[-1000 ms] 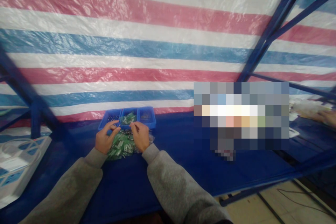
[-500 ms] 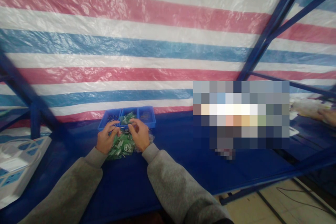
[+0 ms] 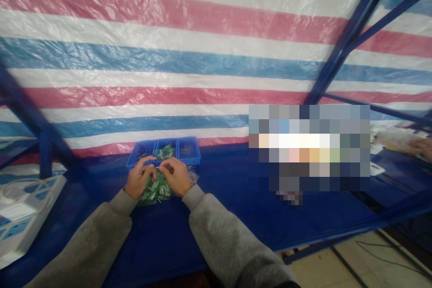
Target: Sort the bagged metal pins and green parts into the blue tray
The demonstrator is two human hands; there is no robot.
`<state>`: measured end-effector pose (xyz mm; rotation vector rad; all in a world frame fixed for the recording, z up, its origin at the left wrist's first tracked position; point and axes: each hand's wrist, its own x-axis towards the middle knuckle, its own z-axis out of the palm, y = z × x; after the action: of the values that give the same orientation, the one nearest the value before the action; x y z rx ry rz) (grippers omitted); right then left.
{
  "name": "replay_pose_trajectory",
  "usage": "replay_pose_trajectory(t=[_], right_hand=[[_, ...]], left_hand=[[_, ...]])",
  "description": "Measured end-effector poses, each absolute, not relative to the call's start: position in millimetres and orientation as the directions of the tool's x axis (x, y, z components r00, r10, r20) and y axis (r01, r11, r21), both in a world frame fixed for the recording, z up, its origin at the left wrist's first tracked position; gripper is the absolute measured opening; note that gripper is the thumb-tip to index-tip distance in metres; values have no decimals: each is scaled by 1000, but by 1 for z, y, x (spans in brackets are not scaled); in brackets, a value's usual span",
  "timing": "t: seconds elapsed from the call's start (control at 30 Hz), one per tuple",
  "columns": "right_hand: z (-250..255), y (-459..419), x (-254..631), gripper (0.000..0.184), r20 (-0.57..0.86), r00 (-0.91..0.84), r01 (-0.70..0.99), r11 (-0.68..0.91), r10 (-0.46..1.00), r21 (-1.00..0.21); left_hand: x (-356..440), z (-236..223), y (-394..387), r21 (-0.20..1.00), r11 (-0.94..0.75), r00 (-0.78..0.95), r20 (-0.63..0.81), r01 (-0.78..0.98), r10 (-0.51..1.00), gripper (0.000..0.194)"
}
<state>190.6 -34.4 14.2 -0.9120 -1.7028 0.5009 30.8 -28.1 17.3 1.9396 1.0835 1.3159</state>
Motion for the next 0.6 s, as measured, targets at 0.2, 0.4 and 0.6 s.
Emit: replay_pose_trajectory(t=[0.2,0.4,0.6], right_hand=[[10,-30,191,27,606,-15,376,566,796,-734],[9,-29,193,30,600,-25,369,566,799,-738],[12,-32,191,20,591,-54,296,578,805,-760]], left_hand=[[28,15,-25,681,-569,178,557,461,811,21],[28,20,-28,586,-604,205,605,541,770,21],[28,27,-33,575,-600,243,577,556,779,36]])
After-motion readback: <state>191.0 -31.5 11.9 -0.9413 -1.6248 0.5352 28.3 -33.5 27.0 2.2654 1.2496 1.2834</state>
